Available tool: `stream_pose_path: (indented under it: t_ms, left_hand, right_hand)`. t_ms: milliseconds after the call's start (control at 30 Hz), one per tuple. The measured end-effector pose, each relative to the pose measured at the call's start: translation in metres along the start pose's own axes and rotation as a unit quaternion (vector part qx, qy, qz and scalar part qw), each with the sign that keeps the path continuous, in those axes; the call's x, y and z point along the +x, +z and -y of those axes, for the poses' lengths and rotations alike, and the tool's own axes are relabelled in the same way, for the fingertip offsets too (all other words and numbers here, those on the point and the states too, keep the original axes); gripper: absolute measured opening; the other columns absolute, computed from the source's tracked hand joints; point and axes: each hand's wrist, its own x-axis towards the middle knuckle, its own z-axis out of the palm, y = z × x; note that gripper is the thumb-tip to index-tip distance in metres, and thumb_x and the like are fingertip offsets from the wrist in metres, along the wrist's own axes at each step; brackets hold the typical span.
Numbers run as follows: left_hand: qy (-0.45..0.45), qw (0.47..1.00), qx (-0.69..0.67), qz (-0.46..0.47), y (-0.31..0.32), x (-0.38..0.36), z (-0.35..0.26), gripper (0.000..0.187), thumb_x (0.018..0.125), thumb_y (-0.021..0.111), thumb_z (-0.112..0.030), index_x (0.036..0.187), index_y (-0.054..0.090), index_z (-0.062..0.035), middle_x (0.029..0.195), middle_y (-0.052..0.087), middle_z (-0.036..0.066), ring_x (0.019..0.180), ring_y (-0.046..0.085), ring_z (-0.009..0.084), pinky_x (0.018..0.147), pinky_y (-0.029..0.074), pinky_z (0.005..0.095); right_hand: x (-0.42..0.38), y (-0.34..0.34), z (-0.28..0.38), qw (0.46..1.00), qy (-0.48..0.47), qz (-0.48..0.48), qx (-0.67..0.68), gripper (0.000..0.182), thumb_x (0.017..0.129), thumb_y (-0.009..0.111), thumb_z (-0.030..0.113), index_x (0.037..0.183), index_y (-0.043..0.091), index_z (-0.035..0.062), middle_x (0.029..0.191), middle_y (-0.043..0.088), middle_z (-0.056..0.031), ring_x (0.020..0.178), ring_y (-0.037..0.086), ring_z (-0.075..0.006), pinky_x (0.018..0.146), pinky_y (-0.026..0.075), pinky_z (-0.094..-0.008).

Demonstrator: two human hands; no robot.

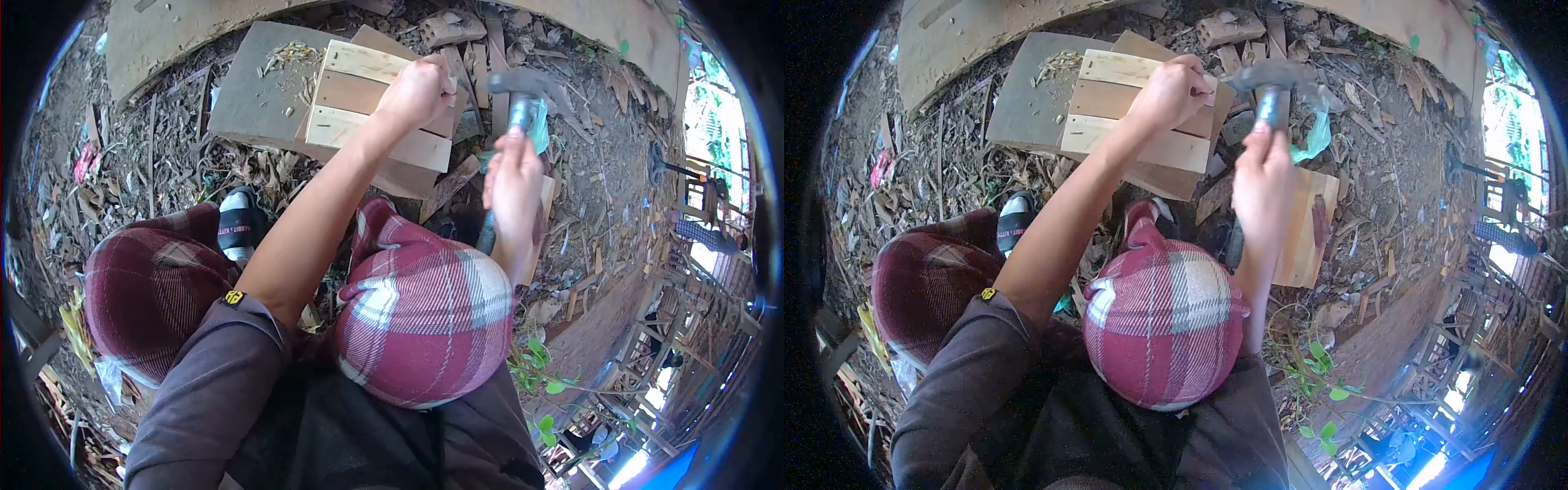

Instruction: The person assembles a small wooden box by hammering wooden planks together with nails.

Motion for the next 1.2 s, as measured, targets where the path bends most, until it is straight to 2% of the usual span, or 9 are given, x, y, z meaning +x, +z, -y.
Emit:
stream_pose_path:
  t_ms: [233,367,433,500,567,933,967,1133,1200]
  left_hand:
    - [0.001,1.0,0.013,-0.011,0.004,-0.002,0.003,0.01,0.067,0.069,-0.009,0.076,0.072,-0.0055,0.083,0.062,0.011,0.077,0.063,0.0289,0.073,0.051,0.0369]
    - [-0.021,1.0,0.016,-0.001,0.008,0.001,0.008,0.009,0.067,0.071,-0.008,0.076,0.072,-0.0057,0.086,0.063,0.013,0.08,0.063,0.0295,0.075,0.051,0.0363]
    - [-0.005,1.0,0.01,0.0,0.004,-0.001,0.004,0.011,0.067,0.071,-0.008,0.077,0.072,-0.0058,0.089,0.063,0.013,0.083,0.063,0.0301,0.076,0.051,0.0362]
    - [0.007,1.0,0.006,-0.007,0.0,0.001,0.004,0.013,0.066,0.072,-0.007,0.079,0.072,-0.0057,0.091,0.063,0.014,0.086,0.062,0.0306,0.078,0.051,0.0361]
    - [0.012,1.0,-0.002,-0.004,-0.001,-0.002,0.0,0.016,0.066,0.073,-0.007,0.082,0.071,-0.0054,0.092,0.064,0.015,0.089,0.062,0.031,0.08,0.051,0.036]
    - [0.009,0.998,0.052,0.03,-0.006,-0.003,0.0,0.098,0.055,0.085,-0.019,0.136,0.035,0.0052,0.131,0.038,0.026,0.089,0.062,0.0312,0.086,0.051,0.0371]
    - [0.0,0.998,0.053,0.034,-0.006,-0.002,-0.002,0.098,0.055,0.085,-0.019,0.136,0.036,0.005,0.131,0.038,0.025,0.088,0.062,0.0308,0.085,0.051,0.0371]
    - [-0.002,0.998,0.046,0.036,-0.006,-0.003,-0.001,0.095,0.056,0.085,-0.02,0.135,0.039,0.0028,0.132,0.038,0.025,0.088,0.063,0.0293,0.085,0.051,0.0374]
    - [0.024,0.998,0.044,0.03,-0.009,0.006,0.003,0.092,0.056,0.084,-0.021,0.133,0.041,0.0032,0.132,0.038,0.024,0.088,0.063,0.0296,0.085,0.051,0.0377]
  right_hand:
    - [-0.008,-0.003,0.015,0.999,0.047,-0.013,0.017,0.038,0.098,0.044,0.034,0.083,0.055,0.0015,0.053,0.048,-0.0035,0.044,0.049,-0.0118,0.043,0.039,-0.032]
    - [0.01,0.009,-0.022,0.991,-0.046,-0.041,-0.118,0.04,0.098,0.043,0.035,0.086,0.056,-0.0001,0.055,0.051,-0.0086,0.048,0.054,-0.0193,0.048,0.041,-0.0346]
    - [0.005,0.016,-0.005,0.995,0.081,0.017,-0.054,0.041,0.097,0.044,0.037,0.088,0.058,-0.0003,0.059,0.055,-0.0135,0.055,0.058,-0.0286,0.054,0.044,-0.0396]
    - [0.011,0.012,-0.022,0.997,-0.017,-0.005,-0.071,0.034,0.1,0.04,0.035,0.086,0.048,0.0057,0.052,0.039,0.0029,0.035,0.035,-0.0056,0.03,0.03,-0.0231]
    - [-0.007,0.0,0.011,0.998,0.029,-0.001,0.048,0.033,0.1,0.04,0.035,0.087,0.048,0.006,0.053,0.04,0.0032,0.035,0.036,-0.0046,0.029,0.03,-0.0226]
    - [0.0,0.002,0.003,0.994,-0.063,-0.05,-0.067,0.033,0.099,0.042,0.035,0.084,0.05,0.0065,0.052,0.038,0.0041,0.037,0.037,-0.004,0.03,0.029,-0.0216]
    - [-0.011,0.001,0.023,0.989,-0.042,-0.086,-0.113,0.042,0.096,0.043,0.037,0.088,0.057,-0.0015,0.074,0.061,-0.0242,0.072,0.062,-0.0405,0.062,0.045,-0.0472]
    - [-0.002,0.024,0.002,0.952,-0.067,-0.065,-0.293,0.041,0.097,0.041,0.037,0.093,0.056,-0.0009,0.08,0.061,-0.0269,0.078,0.059,-0.0463,0.065,0.046,-0.0506]
    - [0.005,0.015,-0.002,0.971,-0.065,-0.07,-0.219,0.035,0.097,0.044,0.036,0.086,0.054,0.004,0.062,0.05,-0.0082,0.051,0.049,-0.0205,0.044,0.038,-0.0347]
